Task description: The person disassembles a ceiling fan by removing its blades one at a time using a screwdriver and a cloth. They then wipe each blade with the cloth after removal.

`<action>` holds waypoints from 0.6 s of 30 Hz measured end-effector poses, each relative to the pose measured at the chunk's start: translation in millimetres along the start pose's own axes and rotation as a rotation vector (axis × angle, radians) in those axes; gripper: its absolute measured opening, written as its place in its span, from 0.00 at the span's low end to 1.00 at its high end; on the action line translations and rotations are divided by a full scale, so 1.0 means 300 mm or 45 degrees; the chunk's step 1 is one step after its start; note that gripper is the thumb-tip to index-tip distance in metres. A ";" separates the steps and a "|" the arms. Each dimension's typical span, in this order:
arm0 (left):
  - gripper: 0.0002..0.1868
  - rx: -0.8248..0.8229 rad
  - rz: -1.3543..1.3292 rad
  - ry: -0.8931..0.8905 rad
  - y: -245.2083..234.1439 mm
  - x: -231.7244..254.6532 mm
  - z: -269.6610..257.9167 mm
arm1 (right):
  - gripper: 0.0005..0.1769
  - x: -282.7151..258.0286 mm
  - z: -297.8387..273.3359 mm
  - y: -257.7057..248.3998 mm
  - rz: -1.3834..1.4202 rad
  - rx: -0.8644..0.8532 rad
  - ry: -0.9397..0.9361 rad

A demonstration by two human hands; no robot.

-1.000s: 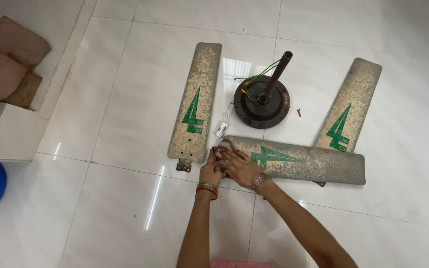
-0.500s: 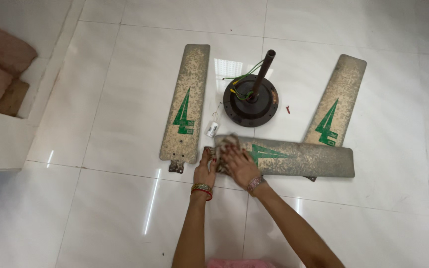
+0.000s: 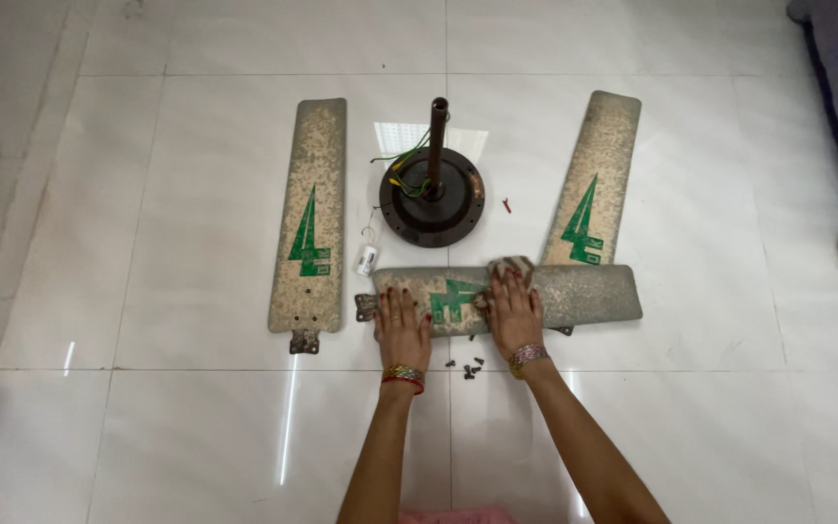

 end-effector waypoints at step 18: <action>0.32 -0.600 0.200 0.242 0.158 0.430 0.024 | 0.38 0.385 -0.106 0.047 0.024 0.107 0.112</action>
Point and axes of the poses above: each hand's wrist, its own z-axis towards the middle knuckle, its own y-axis out of the palm, x = y × z, the point moved 5 cm from there along z, towards the middle knuckle, and after that the axes turned 3 degrees about -x, right-handed, at the moved point
